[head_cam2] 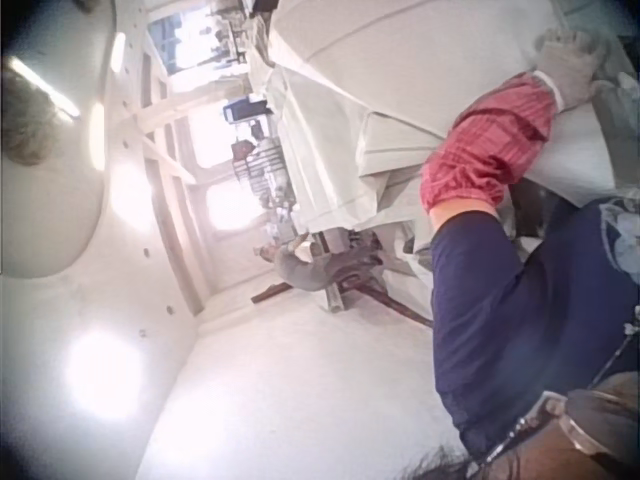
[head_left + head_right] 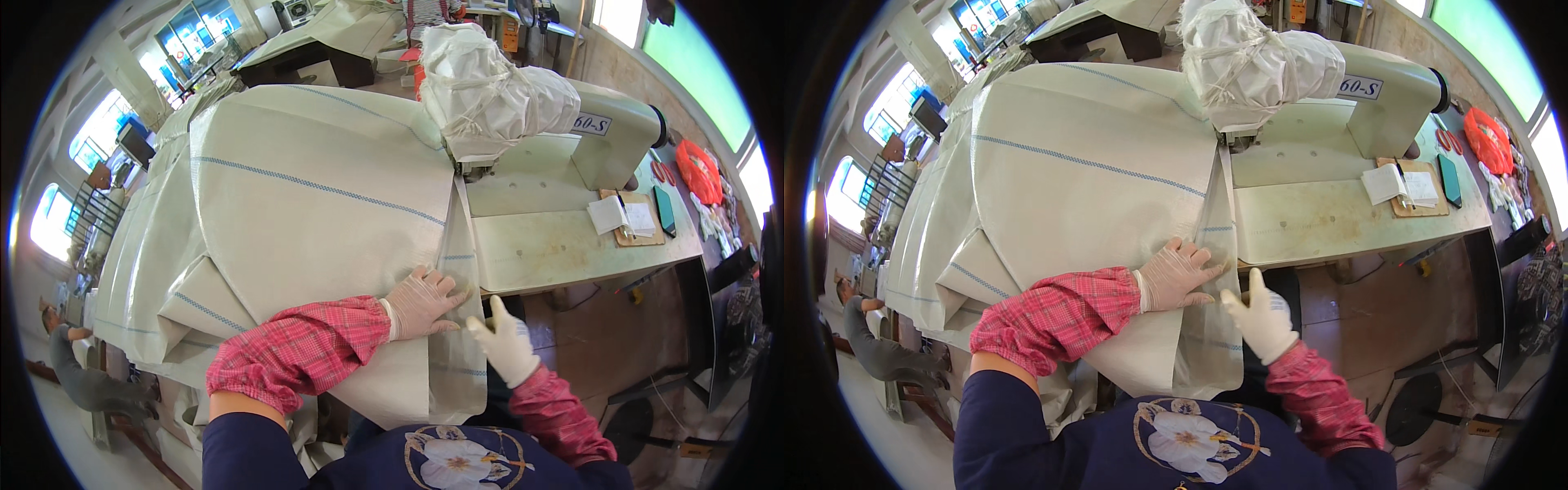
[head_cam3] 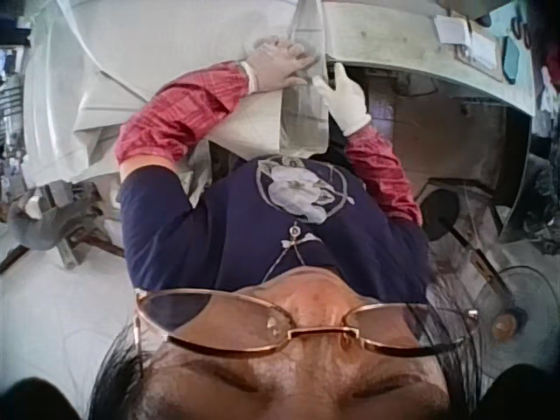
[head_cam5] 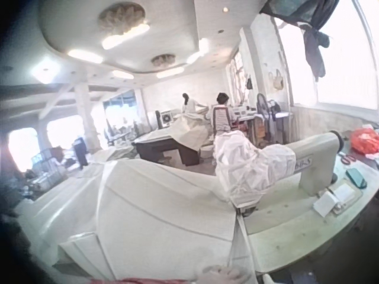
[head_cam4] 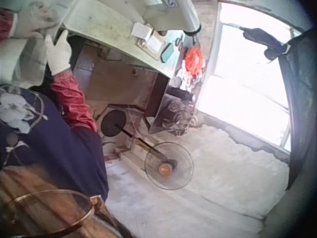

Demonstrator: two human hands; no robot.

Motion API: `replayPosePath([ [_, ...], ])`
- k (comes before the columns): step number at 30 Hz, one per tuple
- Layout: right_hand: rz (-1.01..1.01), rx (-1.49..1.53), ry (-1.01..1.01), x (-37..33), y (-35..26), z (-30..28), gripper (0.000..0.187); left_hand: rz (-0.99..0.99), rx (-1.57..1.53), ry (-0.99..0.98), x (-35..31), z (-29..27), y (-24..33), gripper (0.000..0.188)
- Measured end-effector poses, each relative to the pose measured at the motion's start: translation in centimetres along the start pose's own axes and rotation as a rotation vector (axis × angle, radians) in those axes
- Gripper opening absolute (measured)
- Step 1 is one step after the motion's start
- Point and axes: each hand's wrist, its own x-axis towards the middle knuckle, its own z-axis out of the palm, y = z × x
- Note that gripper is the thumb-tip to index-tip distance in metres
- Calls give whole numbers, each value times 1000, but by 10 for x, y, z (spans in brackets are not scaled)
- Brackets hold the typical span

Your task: The person repeatedly folds large sheets of off-white fabric with blue stitching lines on a sewing table. They align edges, fold the material in half, and stack the folded pieces. The process is repeated continuously throughout the clip.

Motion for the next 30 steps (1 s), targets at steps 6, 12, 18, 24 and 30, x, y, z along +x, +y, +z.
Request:
replayPosePath([
  [6,-98,-506,-29,-10,11,24,66,37,24,-79,5,13,11,58],
  [12,9,-837,-164,-12,-5,26,76,321,151,204,13,4,-16,64],
  [18,-87,-1036,-323,18,-17,33,69,2,263,-240,-20,-22,-145,61],
  [24,10,-715,-35,171,-23,37,58,64,737,-452,-49,-68,-217,8],
  [30,-12,-928,-357,274,-77,19,51,-20,594,142,-61,-231,-75,9],
])
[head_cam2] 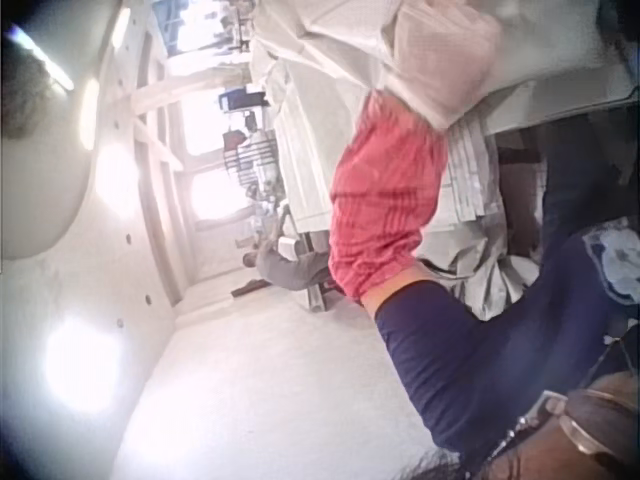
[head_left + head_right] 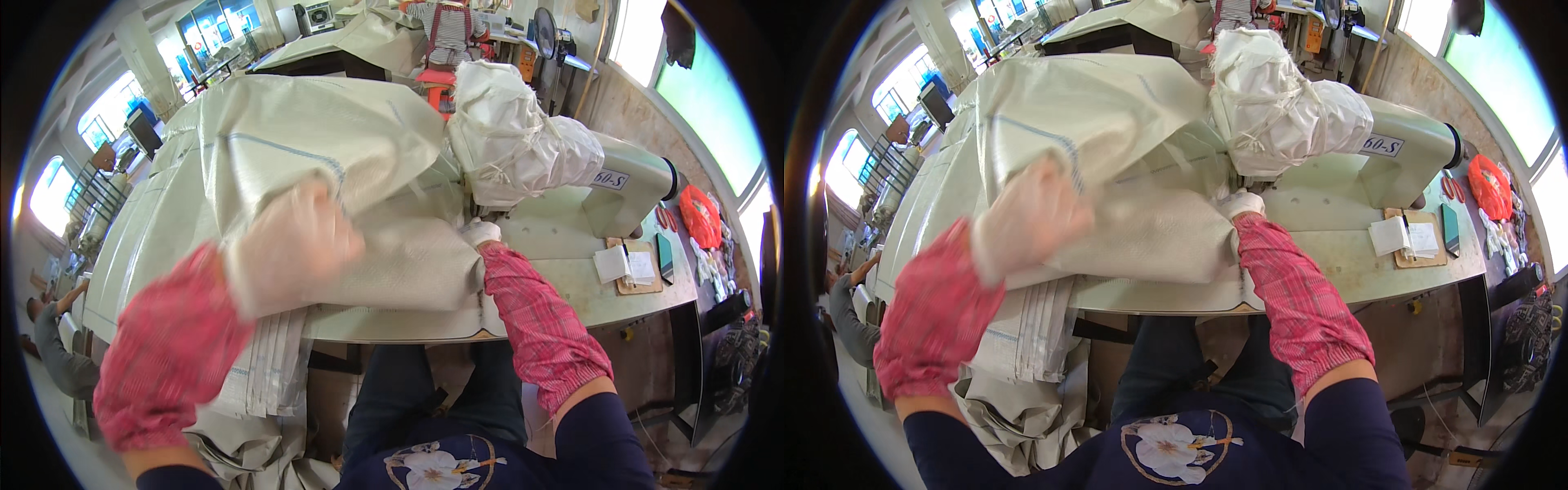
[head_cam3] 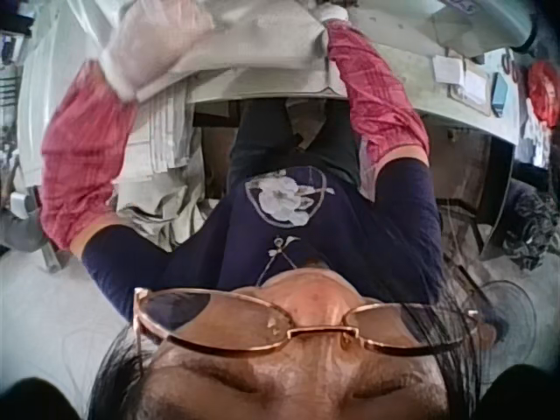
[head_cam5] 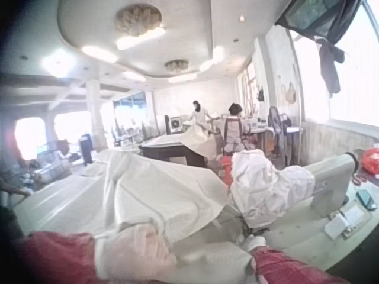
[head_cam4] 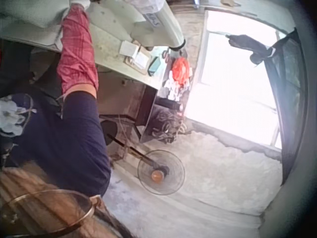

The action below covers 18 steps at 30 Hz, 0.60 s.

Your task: The person repeatedly folds large sheets of off-white fabric with blue stitching lines on a sewing table. They align edges, fold the material in half, and stack the folded pieces. The process is repeated continuously throughout the clip.

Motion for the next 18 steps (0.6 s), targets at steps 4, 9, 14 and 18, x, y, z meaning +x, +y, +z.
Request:
replayPosePath([
  [4,-216,-734,353,-56,-32,8,44,465,-481,-157,-23,-89,100,16],
  [9,-1324,748,275,-149,-41,96,41,711,-923,-16,32,-88,164,23],
  [14,-1194,1122,-380,-248,-22,177,45,405,-732,149,139,-17,129,37],
  [18,-817,974,-529,-306,14,172,39,203,-401,-25,106,90,124,57],
])
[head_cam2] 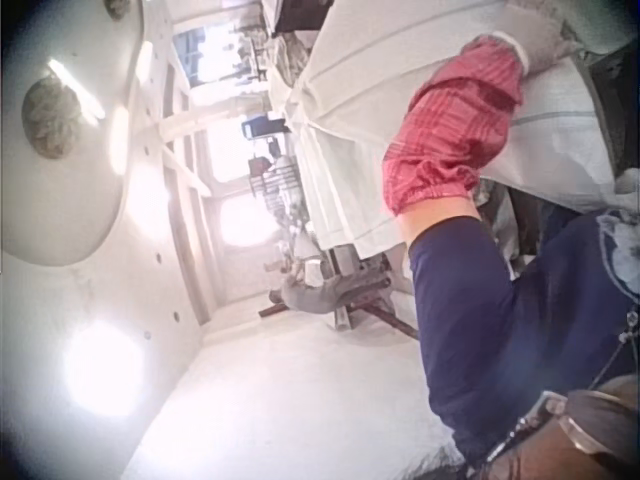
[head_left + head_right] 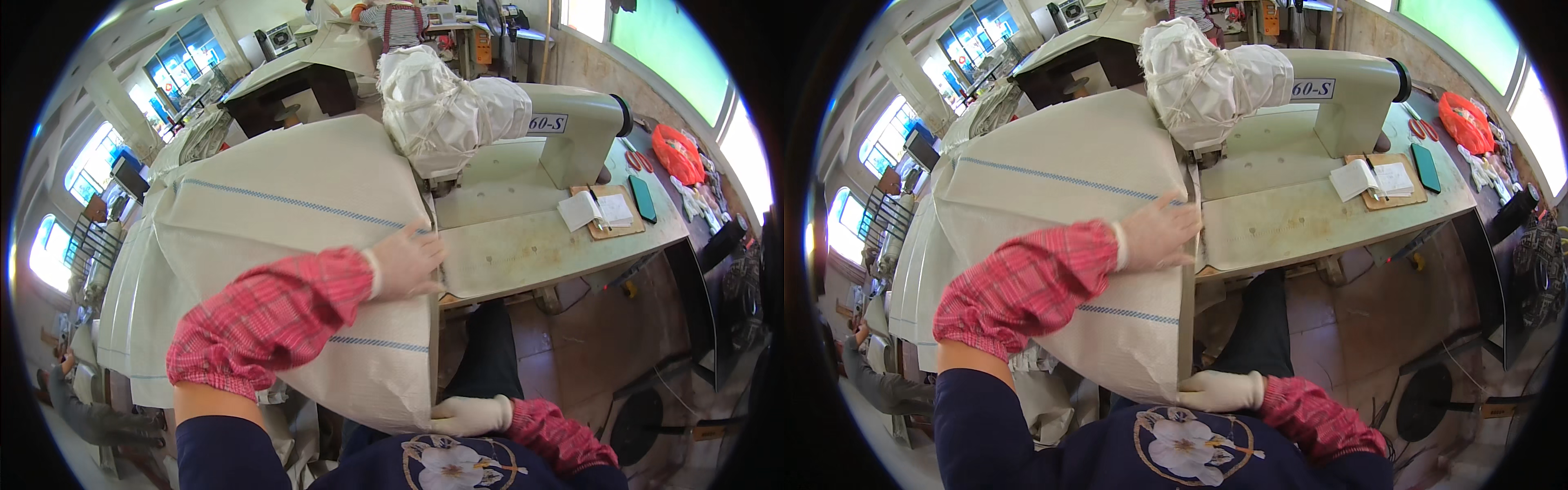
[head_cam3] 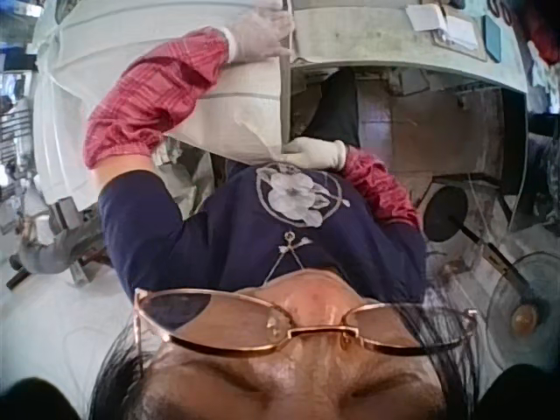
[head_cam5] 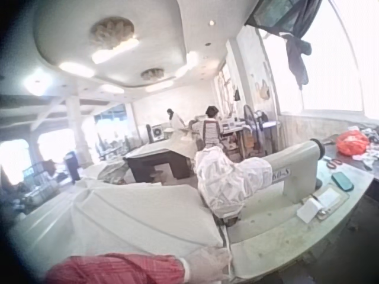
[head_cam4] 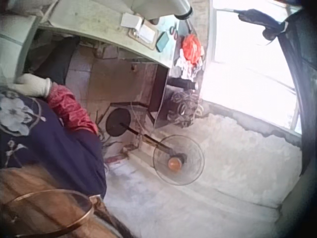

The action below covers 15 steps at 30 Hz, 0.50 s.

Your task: The person repeatedly folds large sheets of off-white fabric with blue stitching lines on a sewing table. They align edges, fold the material in half, and stack the folded pieces. The process is repeated continuously throughout the clip.

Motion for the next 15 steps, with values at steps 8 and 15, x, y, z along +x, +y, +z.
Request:
replayPosePath([
  [8,38,-1,1082,66,-27,-49,49,-42,54,-165,-46,84,-54,60],
  [15,-27,-18,1054,-7,1,-55,17,-284,-177,-188,11,74,-4,65],
])
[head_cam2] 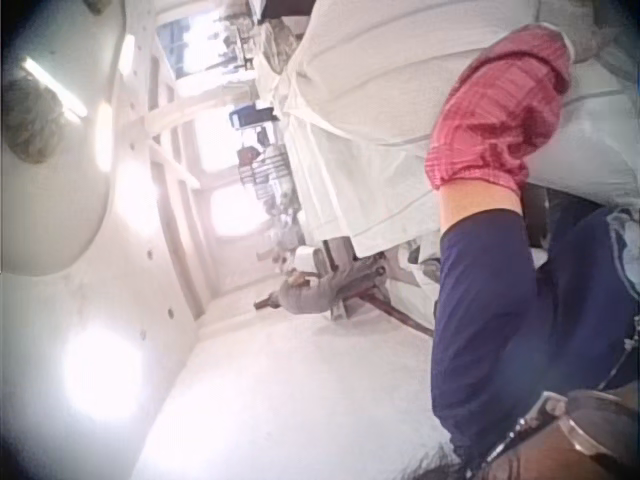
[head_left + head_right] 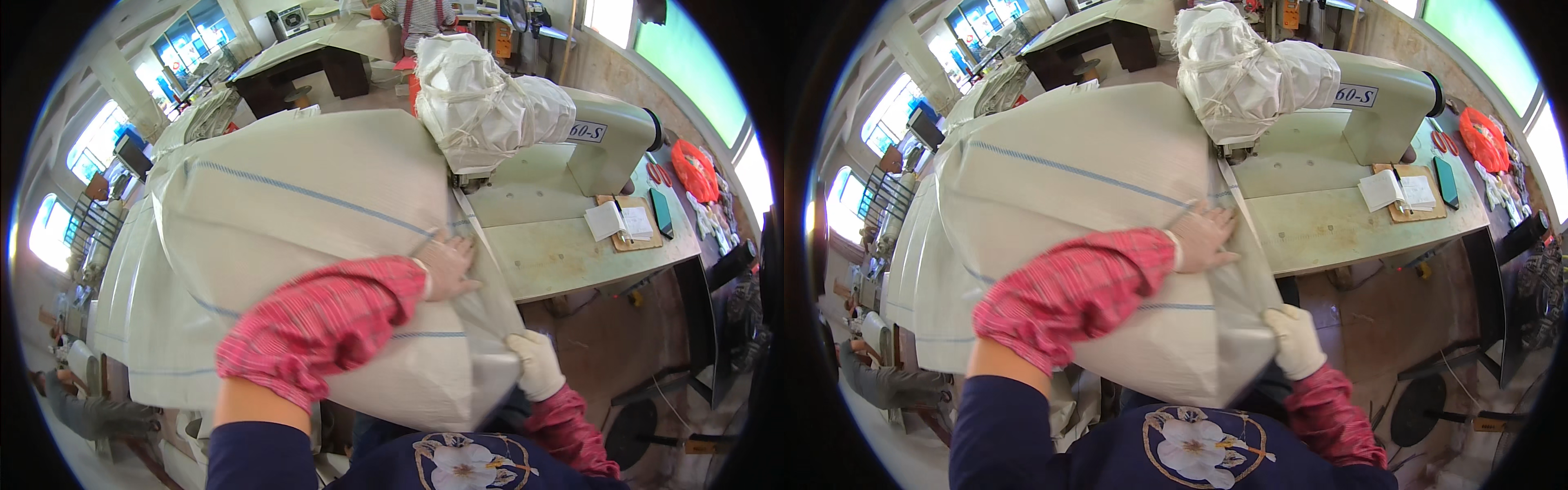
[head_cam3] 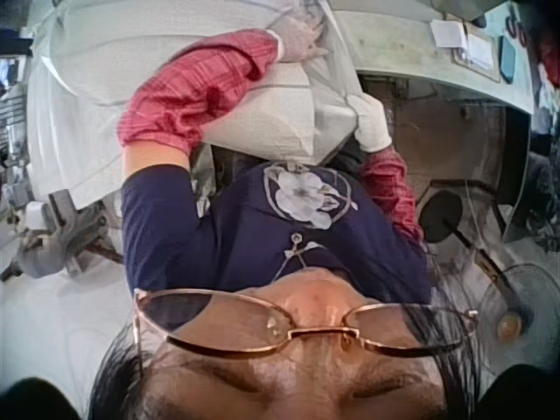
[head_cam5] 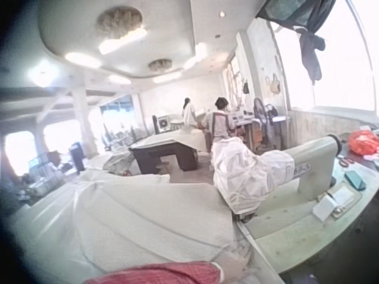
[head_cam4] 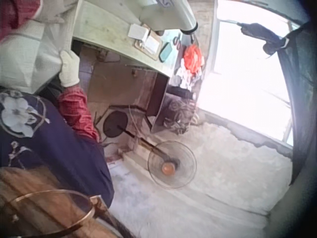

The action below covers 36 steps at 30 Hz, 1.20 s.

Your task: The person repeatedly folds large sheets of off-white fabric with blue stitching lines on a sewing table. They align edges, fold the material in half, and stack the folded pieces. The process is repeated continuously throughout the clip.

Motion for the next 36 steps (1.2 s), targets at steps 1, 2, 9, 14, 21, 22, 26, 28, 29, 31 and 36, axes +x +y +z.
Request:
replayPosePath([
  [1,17,-41,-53,-1,1,-7,14,-22,-131,15,0,2,5,65],
  [2,194,13,-62,3,3,-7,12,-33,-49,-11,0,5,6,65],
  [9,134,538,-326,24,2,112,19,71,53,-61,-47,20,-70,62],
  [14,625,386,-143,0,-2,48,20,58,14,65,-32,48,-48,63],
  [21,149,-303,116,32,-25,47,52,12,-109,273,-48,49,-10,54],
  [22,125,-339,142,36,-24,49,56,49,-161,273,-53,48,-6,52],
  [26,-21,-605,113,39,-4,60,59,96,-20,216,-67,47,7,49],
  [28,-101,-749,140,35,5,60,63,154,-63,233,-67,50,12,48],
  [29,-80,-827,138,34,8,59,65,169,-73,253,-66,52,14,47],
  [31,9,-937,38,32,8,56,70,167,-63,246,-63,55,18,45],
  [36,116,-1158,-179,35,-11,51,76,302,-23,283,-57,56,31,45],
])
